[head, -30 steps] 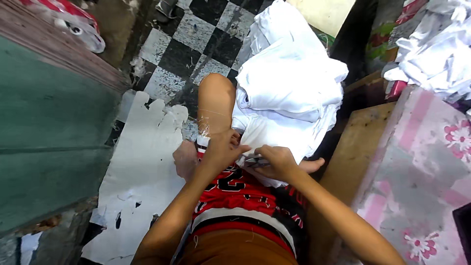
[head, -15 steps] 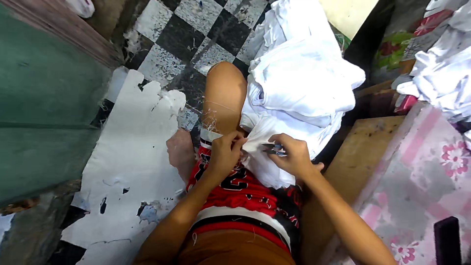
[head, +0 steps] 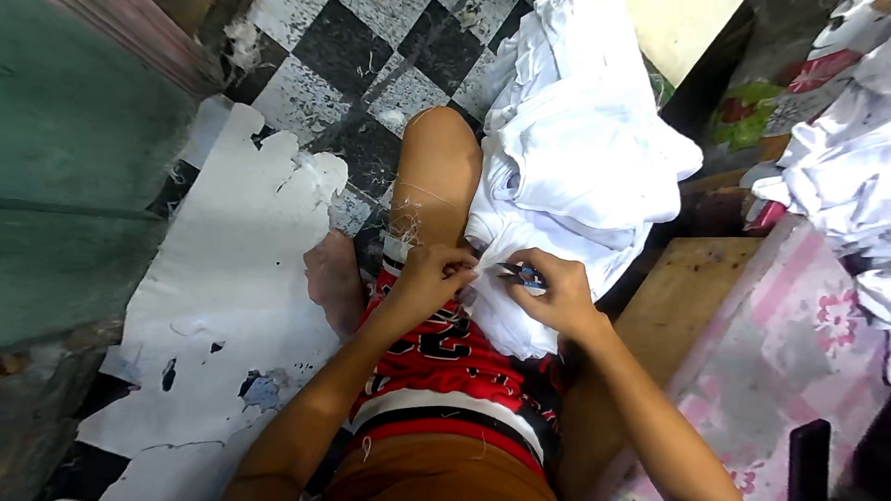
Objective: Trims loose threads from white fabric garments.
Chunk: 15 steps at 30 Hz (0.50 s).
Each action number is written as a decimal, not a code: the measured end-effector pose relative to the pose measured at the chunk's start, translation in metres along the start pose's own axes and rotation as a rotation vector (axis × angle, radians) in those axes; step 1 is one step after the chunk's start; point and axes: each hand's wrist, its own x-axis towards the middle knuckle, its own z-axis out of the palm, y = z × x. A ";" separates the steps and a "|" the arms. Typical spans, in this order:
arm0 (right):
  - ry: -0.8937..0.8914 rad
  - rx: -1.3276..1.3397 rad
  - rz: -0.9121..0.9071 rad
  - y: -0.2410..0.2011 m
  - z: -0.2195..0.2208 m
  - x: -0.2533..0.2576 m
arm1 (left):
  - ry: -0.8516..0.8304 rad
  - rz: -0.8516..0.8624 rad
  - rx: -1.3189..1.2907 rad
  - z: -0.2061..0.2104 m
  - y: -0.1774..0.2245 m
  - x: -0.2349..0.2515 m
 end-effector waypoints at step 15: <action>-0.323 -0.237 0.101 -0.019 -0.026 0.040 | 0.041 0.282 0.293 -0.015 -0.006 0.021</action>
